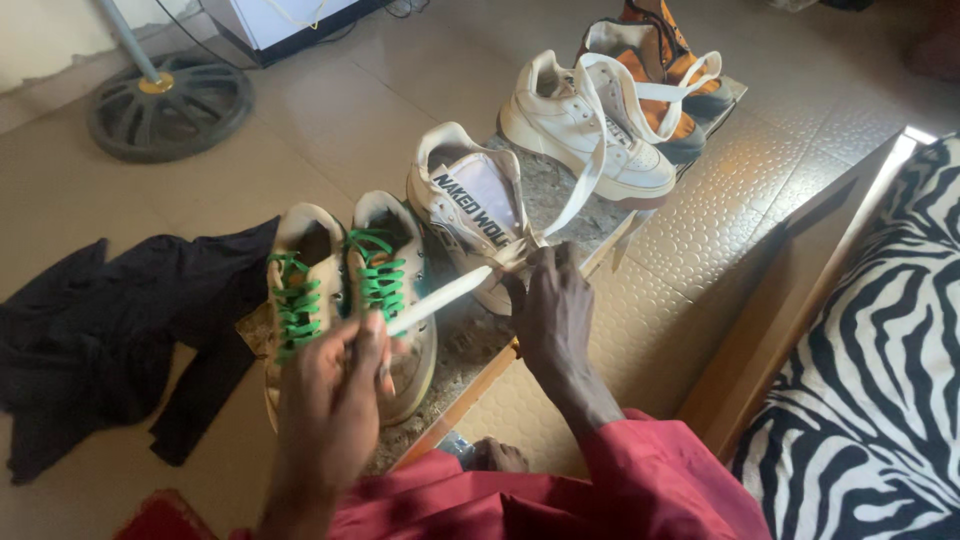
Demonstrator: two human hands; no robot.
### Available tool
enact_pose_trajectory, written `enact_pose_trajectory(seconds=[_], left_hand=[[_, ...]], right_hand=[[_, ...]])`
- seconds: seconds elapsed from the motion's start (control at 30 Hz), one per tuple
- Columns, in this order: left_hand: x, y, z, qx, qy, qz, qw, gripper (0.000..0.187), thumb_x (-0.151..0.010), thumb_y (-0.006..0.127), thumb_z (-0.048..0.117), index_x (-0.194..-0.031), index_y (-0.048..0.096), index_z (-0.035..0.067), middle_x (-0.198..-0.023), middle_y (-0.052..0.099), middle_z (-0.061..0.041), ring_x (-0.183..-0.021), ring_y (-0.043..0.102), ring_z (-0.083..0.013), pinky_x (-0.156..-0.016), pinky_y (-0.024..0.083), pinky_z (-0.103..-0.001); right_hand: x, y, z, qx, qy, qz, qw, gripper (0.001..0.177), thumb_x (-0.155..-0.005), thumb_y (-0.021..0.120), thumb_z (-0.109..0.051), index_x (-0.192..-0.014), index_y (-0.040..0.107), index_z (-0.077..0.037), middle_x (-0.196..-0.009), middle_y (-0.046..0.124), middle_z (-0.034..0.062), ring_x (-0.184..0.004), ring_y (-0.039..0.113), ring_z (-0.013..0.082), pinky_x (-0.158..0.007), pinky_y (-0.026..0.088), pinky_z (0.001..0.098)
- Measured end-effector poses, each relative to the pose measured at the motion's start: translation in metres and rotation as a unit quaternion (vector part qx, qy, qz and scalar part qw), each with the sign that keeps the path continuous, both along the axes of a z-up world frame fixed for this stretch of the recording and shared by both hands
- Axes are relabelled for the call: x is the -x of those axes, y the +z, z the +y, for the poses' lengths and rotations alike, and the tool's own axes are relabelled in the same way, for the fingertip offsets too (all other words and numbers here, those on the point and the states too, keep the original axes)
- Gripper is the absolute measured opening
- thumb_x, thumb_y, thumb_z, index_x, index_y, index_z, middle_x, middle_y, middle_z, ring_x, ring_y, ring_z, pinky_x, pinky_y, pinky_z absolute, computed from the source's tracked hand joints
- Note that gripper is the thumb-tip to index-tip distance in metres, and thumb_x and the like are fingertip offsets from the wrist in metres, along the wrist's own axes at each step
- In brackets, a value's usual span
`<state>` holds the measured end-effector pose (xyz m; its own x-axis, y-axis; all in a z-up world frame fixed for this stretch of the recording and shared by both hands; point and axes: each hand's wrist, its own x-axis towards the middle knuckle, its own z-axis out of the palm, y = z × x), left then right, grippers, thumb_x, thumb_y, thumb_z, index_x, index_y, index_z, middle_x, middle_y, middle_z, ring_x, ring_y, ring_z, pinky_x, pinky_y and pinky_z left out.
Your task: The person laces a beige sneaker with green shoelaces, threading them through the eyelets and tying a knot. They then pick up a white sneaker and begin threading a white shoelace through its eyelets.
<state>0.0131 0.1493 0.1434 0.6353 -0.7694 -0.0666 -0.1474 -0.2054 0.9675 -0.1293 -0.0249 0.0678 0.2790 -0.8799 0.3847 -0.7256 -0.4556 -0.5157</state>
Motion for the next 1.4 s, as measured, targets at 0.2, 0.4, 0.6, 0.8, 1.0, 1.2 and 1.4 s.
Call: enact_pose_trajectory(seconds=[0.2, 0.4, 0.6, 0.8, 1.0, 1.2, 1.4], left_hand=[[0.006, -0.015, 0.01, 0.053, 0.012, 0.04, 0.998, 0.04, -0.106, 0.053, 0.025, -0.081, 0.07, -0.002, -0.067, 0.055, 0.0, -0.059, 0.048, -0.0054, -0.052, 0.039, -0.022], [-0.014, -0.028, 0.0, 0.018, -0.084, 0.036, 0.996, 0.025, -0.104, 0.057, 0.025, -0.102, 0.071, 0.003, -0.077, 0.074, -0.006, -0.064, 0.06, -0.0069, -0.057, 0.049, -0.024], [-0.006, -0.014, -0.014, -0.277, -0.126, -0.278, 0.911, 0.034, -0.097, 0.063, 0.032, -0.108, 0.07, 0.0, -0.102, 0.069, -0.018, -0.09, 0.07, -0.029, -0.08, 0.055, -0.043], [0.034, -0.009, -0.098, -0.014, -0.002, -0.478, 0.878, 0.043, -0.084, 0.071, 0.017, -0.121, 0.06, -0.002, -0.123, 0.057, -0.023, -0.122, 0.051, -0.0393, -0.102, 0.043, -0.053], [0.045, -0.041, -0.169, 0.016, -0.078, -0.492, 0.867, 0.078, -0.071, 0.081, 0.024, -0.137, 0.053, -0.007, -0.116, 0.062, -0.018, -0.117, 0.052, -0.0378, -0.094, 0.041, -0.055], [0.038, -0.061, -0.184, 0.001, -0.064, -0.533, 0.844, 0.035, -0.077, 0.072, 0.006, -0.11, 0.062, 0.0, -0.114, 0.063, -0.019, -0.12, 0.052, -0.0364, -0.1, 0.037, -0.053], [0.031, -0.061, -0.204, -0.116, -0.108, -0.485, 0.86, 0.045, -0.073, 0.083, 0.014, -0.111, 0.065, -0.003, -0.112, 0.064, -0.02, -0.116, 0.055, -0.0334, -0.105, 0.035, -0.054]], right_hand=[[0.003, -0.003, 0.0, -0.002, 0.028, -0.023, 0.999, 0.032, -0.086, 0.08, -0.022, -0.105, 0.065, -0.001, -0.11, 0.061, 0.0207, -0.083, 0.068, 0.0415, -0.068, 0.054, 0.0512], [0.02, -0.003, -0.026, -0.012, 0.065, -0.021, 0.998, 0.025, -0.076, 0.082, -0.018, -0.096, 0.076, -0.004, -0.105, 0.067, 0.0184, -0.079, 0.071, 0.0355, -0.068, 0.056, 0.046], [0.046, 0.001, -0.083, -0.283, 0.061, -0.335, 0.897, 0.023, -0.093, 0.071, -0.019, -0.1, 0.074, 0.003, -0.084, 0.078, 0.0143, -0.075, 0.079, 0.0203, -0.072, 0.063, 0.0308], [0.037, 0.003, -0.092, -0.231, 0.016, -0.205, 0.951, 0.026, -0.092, 0.077, -0.021, -0.096, 0.076, 0.004, -0.08, 0.076, 0.0154, -0.068, 0.071, 0.0221, -0.062, 0.056, 0.0349], [0.024, 0.005, -0.088, -0.02, 0.135, -0.075, 0.988, 0.021, -0.073, 0.086, -0.014, -0.088, 0.078, -0.002, -0.081, 0.076, 0.0133, -0.069, 0.074, 0.0229, -0.063, 0.057, 0.0376], [0.025, -0.001, -0.09, 0.006, 0.152, -0.05, 0.987, 0.006, -0.078, 0.079, -0.004, -0.082, 0.076, -0.002, -0.082, 0.075, 0.0159, -0.076, 0.072, 0.0284, -0.071, 0.056, 0.0395], [0.026, -0.001, -0.097, -0.093, 0.143, -0.11, 0.979, 0.006, -0.083, 0.077, -0.011, -0.085, 0.076, -0.005, -0.083, 0.078, 0.0102, -0.075, 0.077, 0.0176, -0.067, 0.059, 0.0329]])
